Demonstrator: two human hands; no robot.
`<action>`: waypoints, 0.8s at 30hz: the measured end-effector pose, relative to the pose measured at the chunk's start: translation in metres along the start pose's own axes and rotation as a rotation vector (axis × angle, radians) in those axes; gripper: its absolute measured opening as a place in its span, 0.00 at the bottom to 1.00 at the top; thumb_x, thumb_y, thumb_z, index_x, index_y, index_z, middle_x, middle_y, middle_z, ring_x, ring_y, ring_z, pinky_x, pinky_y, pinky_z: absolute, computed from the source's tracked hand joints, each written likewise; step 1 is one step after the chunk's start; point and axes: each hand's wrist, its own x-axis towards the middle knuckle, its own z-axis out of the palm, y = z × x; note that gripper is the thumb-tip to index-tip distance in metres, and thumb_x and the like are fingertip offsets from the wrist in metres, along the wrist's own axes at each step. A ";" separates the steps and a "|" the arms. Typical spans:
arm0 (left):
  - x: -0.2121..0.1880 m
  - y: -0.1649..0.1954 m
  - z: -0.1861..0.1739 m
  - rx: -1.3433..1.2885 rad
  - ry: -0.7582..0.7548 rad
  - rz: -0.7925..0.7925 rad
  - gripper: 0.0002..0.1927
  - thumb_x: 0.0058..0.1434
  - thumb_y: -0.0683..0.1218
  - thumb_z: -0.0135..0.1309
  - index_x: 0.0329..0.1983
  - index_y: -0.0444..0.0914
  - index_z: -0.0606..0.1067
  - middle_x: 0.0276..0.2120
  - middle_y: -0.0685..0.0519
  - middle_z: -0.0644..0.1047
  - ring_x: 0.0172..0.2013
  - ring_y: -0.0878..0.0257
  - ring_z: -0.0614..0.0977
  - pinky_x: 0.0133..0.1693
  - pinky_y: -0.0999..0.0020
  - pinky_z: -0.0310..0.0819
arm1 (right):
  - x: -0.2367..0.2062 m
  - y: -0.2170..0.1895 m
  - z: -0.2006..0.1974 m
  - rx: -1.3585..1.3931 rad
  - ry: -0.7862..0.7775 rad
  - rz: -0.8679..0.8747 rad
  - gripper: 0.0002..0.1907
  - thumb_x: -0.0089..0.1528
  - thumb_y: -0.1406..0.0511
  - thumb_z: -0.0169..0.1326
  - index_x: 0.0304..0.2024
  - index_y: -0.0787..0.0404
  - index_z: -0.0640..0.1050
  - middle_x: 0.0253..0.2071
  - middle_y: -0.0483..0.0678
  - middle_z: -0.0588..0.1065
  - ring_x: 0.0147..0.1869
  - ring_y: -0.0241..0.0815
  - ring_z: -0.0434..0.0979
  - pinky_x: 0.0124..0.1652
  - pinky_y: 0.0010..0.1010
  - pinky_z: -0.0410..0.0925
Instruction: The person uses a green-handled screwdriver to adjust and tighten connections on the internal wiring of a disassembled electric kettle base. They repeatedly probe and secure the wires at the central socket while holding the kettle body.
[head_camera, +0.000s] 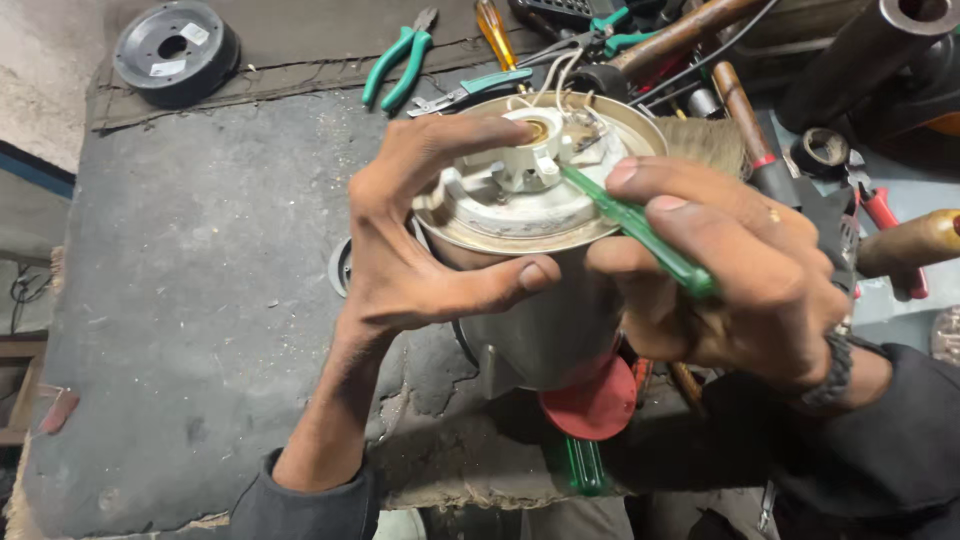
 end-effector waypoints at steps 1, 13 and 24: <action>0.001 0.000 0.000 0.003 0.003 0.002 0.36 0.54 0.58 0.74 0.60 0.37 0.76 0.56 0.51 0.81 0.58 0.62 0.78 0.62 0.68 0.72 | 0.000 0.001 0.000 -0.006 -0.005 -0.013 0.20 0.66 0.70 0.61 0.51 0.71 0.64 0.44 0.66 0.78 0.49 0.60 0.85 0.48 0.46 0.80; 0.004 0.000 -0.002 0.003 -0.007 0.012 0.36 0.52 0.57 0.76 0.59 0.37 0.77 0.55 0.52 0.81 0.59 0.63 0.78 0.61 0.68 0.72 | -0.010 0.009 0.003 0.084 -0.029 -0.003 0.22 0.66 0.73 0.58 0.52 0.69 0.59 0.44 0.63 0.76 0.51 0.58 0.84 0.49 0.47 0.81; 0.005 -0.012 0.002 0.026 -0.029 0.062 0.35 0.52 0.56 0.74 0.59 0.36 0.76 0.54 0.51 0.80 0.56 0.63 0.77 0.62 0.68 0.72 | 0.032 -0.004 -0.029 0.236 -0.178 0.153 0.19 0.63 0.75 0.58 0.50 0.72 0.64 0.45 0.65 0.77 0.49 0.55 0.84 0.45 0.38 0.79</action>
